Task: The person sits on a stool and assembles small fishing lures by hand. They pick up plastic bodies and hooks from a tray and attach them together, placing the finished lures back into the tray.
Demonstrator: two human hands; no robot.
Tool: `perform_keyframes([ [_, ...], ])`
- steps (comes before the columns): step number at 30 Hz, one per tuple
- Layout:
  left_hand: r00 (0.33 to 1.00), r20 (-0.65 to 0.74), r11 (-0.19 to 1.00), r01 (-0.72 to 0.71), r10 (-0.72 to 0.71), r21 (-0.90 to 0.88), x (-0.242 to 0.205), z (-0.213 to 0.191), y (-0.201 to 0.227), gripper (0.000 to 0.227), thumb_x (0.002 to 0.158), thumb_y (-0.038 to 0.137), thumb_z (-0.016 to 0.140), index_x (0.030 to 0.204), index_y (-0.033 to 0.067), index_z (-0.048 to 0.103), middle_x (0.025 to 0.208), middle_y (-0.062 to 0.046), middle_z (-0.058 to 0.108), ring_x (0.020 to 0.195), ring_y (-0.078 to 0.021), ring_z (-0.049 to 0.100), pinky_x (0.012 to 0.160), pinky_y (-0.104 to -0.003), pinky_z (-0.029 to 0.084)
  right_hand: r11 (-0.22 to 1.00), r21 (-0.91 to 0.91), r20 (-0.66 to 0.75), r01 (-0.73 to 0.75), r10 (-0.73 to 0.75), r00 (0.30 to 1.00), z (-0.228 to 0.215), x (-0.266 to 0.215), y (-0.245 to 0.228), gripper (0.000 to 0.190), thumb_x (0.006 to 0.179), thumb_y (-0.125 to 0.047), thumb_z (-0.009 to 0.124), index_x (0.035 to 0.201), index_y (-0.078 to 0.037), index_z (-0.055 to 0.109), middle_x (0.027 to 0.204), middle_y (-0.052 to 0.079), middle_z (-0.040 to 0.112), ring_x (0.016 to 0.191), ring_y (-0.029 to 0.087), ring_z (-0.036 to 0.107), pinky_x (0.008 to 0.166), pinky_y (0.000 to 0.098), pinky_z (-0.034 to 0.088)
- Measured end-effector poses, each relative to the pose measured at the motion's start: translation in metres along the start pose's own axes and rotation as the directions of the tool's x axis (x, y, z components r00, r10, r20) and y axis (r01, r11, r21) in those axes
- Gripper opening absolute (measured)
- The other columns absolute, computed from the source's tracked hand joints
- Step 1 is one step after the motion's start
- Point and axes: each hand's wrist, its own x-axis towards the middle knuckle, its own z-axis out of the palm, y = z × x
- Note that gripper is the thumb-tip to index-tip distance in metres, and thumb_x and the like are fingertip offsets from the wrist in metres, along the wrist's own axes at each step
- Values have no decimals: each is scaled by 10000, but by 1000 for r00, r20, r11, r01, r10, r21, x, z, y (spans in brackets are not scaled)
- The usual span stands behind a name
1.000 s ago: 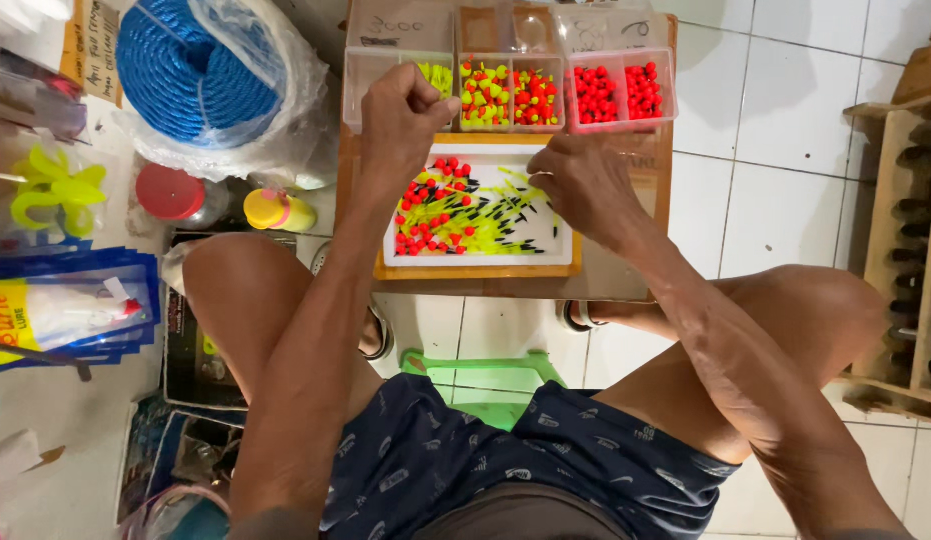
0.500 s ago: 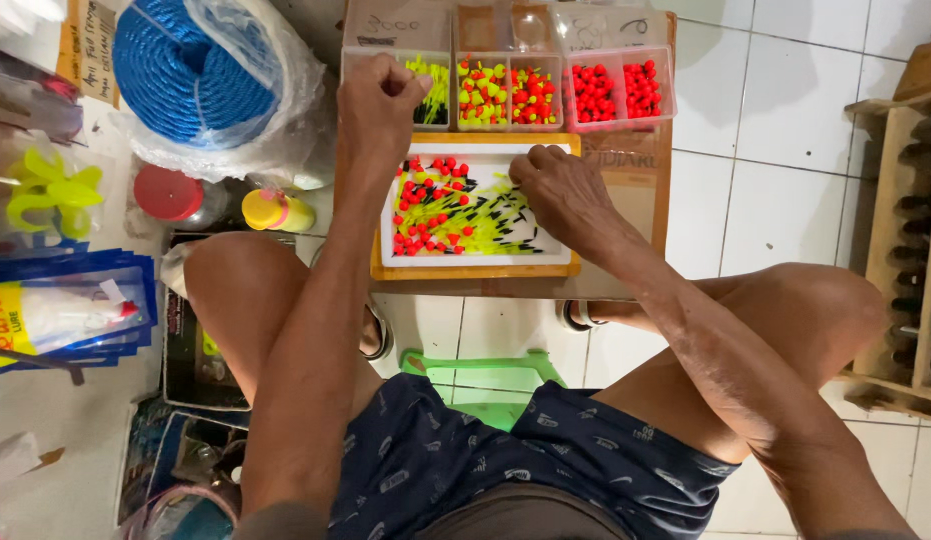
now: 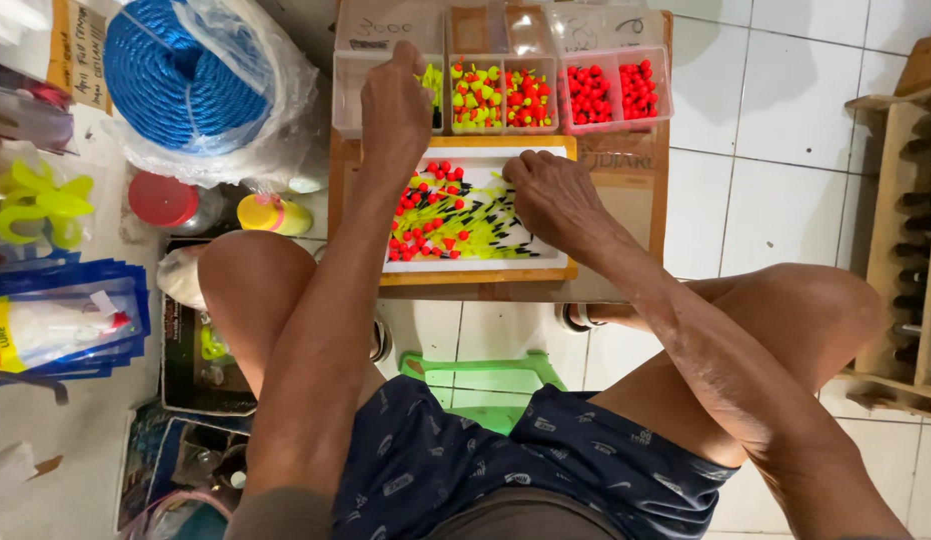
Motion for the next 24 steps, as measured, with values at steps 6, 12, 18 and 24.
perform_keyframes([
  [6, 991, -65, 992, -117, 120, 50, 8, 24, -25, 291, 795, -245, 630, 851, 41, 629, 758, -129, 649, 628, -209, 595, 451, -378, 413, 985, 151, -17, -78, 81, 997, -27, 2, -4, 295, 996, -53, 445, 1147, -15, 696, 1099, 186, 737, 690, 443, 632, 514, 522, 378],
  [12, 988, -46, 986, -146, 150, 74, -1, 3, 3, 117, 917, -14, 739, 910, 41, 636, 869, -136, 641, 679, -282, 632, 510, -393, 475, 752, 656, -5, -65, 90, 996, -49, -1, 12, 177, 1051, -43, 541, 1134, -7, 693, 1091, 162, 701, 809, 232, 678, 685, 314, 582],
  [18, 977, 185, 937, -33, 103, -348, -36, -29, 69, 218, 1033, 83, 457, 877, 98, 609, 756, -31, 601, 657, -152, 532, 594, -317, 457, 406, 905, 21, -126, 253, 967, -64, -5, 14, 252, 1000, -219, 688, 1201, -68, 671, 862, 42, 688, 684, 99, 587, 649, 223, 503],
  [24, 890, 367, 765, 32, 271, -643, -79, -29, 83, 254, 1060, 146, 589, 1292, 43, 609, 1001, -220, 726, 936, -373, 744, 816, -527, 572, 427, 904, -127, -23, 320, 939, -64, 3, 4, 142, 969, -83, 730, 1107, -49, 726, 838, 56, 695, 762, 57, 605, 645, 199, 454],
])
